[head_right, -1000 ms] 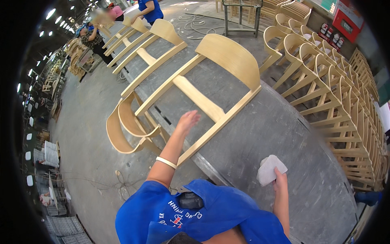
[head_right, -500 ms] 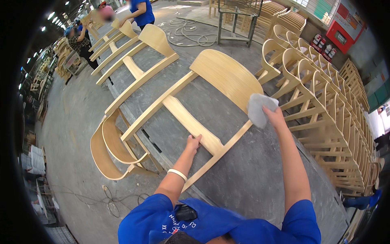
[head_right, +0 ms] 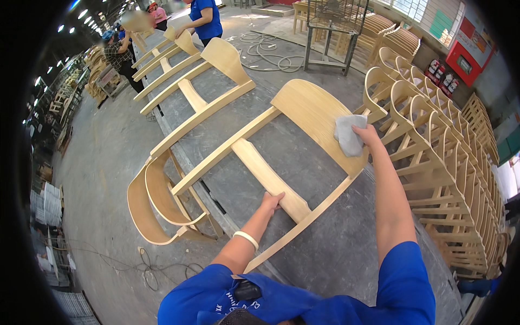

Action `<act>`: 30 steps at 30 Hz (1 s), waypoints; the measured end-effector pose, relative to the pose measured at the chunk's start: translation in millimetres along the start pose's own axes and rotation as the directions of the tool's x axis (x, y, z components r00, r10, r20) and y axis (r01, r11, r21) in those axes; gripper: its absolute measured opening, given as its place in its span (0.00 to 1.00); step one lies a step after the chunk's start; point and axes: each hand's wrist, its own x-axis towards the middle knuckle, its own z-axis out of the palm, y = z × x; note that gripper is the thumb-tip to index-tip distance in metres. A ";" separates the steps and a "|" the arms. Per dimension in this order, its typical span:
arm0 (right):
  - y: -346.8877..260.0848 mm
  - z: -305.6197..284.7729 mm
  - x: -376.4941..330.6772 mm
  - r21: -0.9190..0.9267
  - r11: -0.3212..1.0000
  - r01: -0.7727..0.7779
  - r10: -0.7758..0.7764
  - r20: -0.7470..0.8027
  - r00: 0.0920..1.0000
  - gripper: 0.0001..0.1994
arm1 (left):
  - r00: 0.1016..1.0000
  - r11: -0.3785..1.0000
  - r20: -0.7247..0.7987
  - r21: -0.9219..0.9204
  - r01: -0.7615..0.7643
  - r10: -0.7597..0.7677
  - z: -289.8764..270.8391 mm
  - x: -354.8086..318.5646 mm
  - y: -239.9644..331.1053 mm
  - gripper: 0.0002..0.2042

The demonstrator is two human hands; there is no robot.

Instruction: The person wipes the surfaces of wooden chair frames with a cloth, turning each chair to clean multiple sides. After wiping, the person stacks the finished chairs with others.

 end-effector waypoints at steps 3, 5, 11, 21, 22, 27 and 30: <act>-3.5 0.7 -18.8 0.011 1.000 0.008 -0.007 -0.077 0.997 0.20 | 0.998 0.997 0.036 -0.048 0.060 -0.058 0.8 -4.4 8.0 0.22; -5.0 -5.1 -45.9 0.043 0.999 0.003 0.003 -0.147 0.989 0.19 | 0.997 0.996 0.060 -0.076 0.054 -0.050 -1.8 -16.1 4.6 0.22; 19.4 -67.8 -199.8 0.358 0.931 0.064 0.035 -0.264 0.964 0.18 | 0.998 0.995 0.045 -0.087 -0.039 0.043 -0.2 -77.4 -25.9 0.21; 77.9 -137.0 -517.8 0.600 0.785 0.151 0.302 -0.585 0.753 0.19 | 0.943 0.983 0.291 0.035 -0.180 0.162 52.0 -199.3 -65.0 0.15; 86.9 -136.0 -542.2 0.606 0.777 0.170 0.319 -0.613 0.723 0.19 | 0.929 0.981 0.329 0.041 -0.192 0.168 59.6 -207.6 -70.5 0.16; 131.3 -124.0 -635.9 0.623 0.736 0.264 0.398 -0.714 0.576 0.18 | 0.890 0.962 0.410 0.089 -0.257 0.200 93.4 -234.2 -109.7 0.17; 155.3 -120.1 -670.5 0.678 0.689 0.256 0.499 -0.700 0.511 0.17 | 0.905 0.945 0.413 0.243 -0.219 0.103 101.9 -233.6 -138.9 0.17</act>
